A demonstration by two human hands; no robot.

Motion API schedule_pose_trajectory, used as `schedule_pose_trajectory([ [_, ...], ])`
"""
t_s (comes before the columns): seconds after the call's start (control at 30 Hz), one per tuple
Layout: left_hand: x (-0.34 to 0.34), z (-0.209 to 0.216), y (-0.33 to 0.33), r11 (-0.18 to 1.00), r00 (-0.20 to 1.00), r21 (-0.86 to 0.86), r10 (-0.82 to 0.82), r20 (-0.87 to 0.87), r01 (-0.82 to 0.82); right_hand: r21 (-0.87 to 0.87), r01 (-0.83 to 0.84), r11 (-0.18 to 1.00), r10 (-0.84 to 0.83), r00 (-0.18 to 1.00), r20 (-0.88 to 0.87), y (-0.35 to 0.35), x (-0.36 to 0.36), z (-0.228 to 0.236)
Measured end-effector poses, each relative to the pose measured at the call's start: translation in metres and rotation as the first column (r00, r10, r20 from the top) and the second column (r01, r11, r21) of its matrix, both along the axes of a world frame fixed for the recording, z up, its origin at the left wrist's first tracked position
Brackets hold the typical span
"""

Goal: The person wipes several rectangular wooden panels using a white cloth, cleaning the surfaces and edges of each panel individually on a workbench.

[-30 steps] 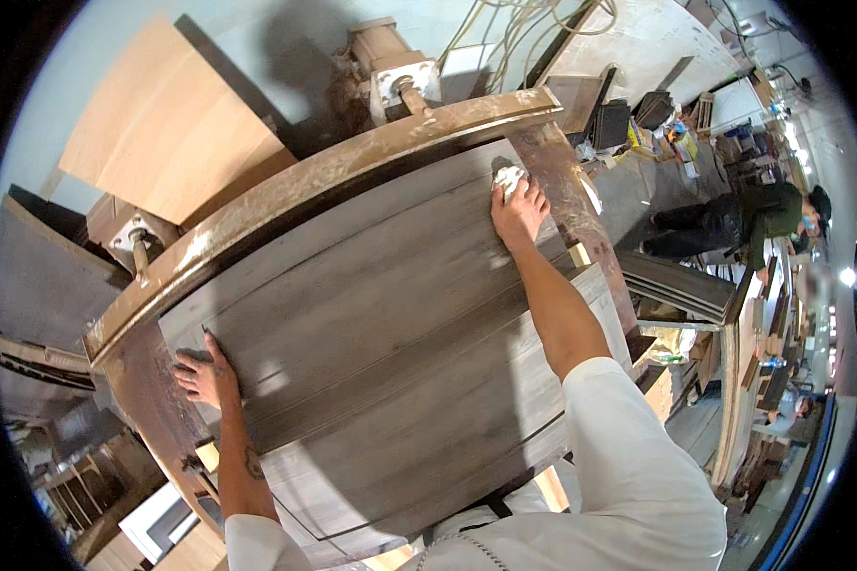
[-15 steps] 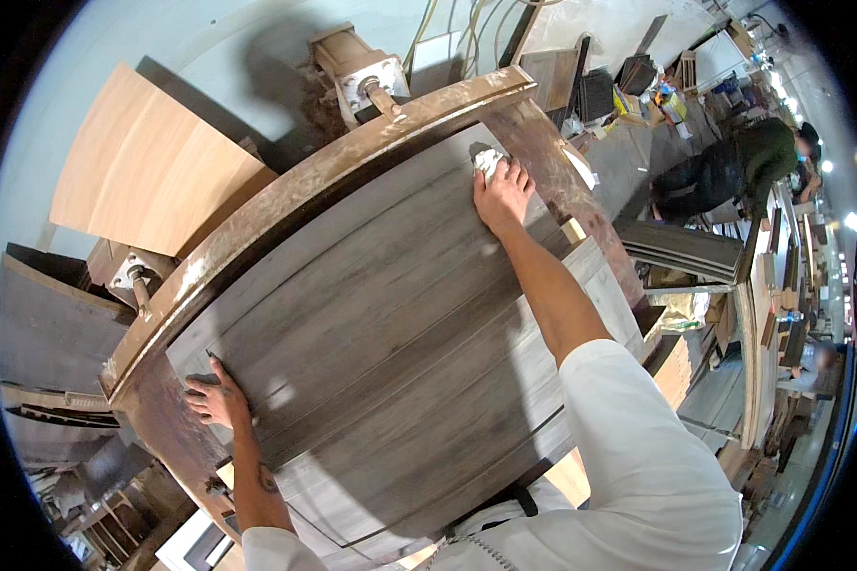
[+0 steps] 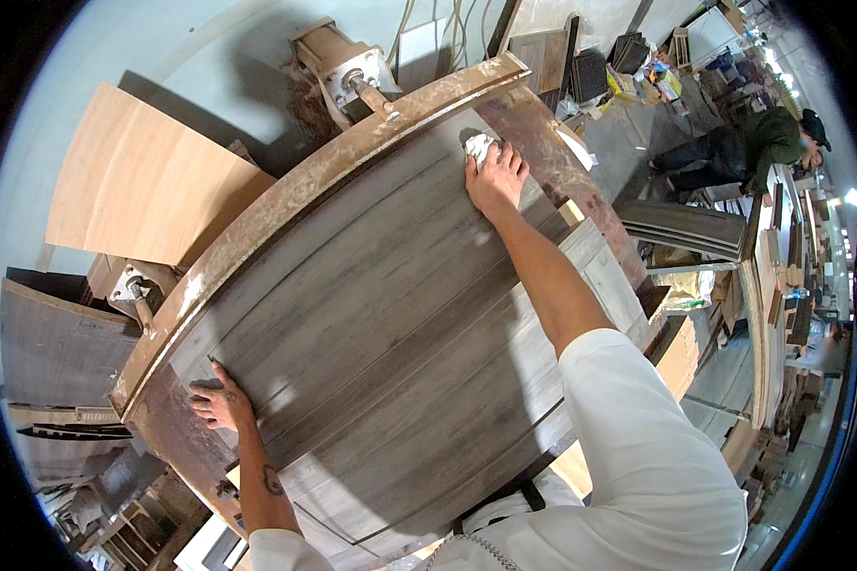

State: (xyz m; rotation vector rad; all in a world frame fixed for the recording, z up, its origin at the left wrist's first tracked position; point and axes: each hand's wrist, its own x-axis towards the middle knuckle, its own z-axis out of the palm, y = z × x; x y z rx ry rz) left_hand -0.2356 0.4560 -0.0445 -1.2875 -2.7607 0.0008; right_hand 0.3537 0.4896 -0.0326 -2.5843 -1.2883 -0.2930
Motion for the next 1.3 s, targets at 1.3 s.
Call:
schedule_pose_trajectory([
  [1.3, 0.011, 0.024, 0.003, 1.0, 0.985, -0.002, 0.026, 0.172, -0.027, 0.007, 0.012, 1.0, -0.013, 0.954, 0.301, 0.003, 0.034, -0.039],
])
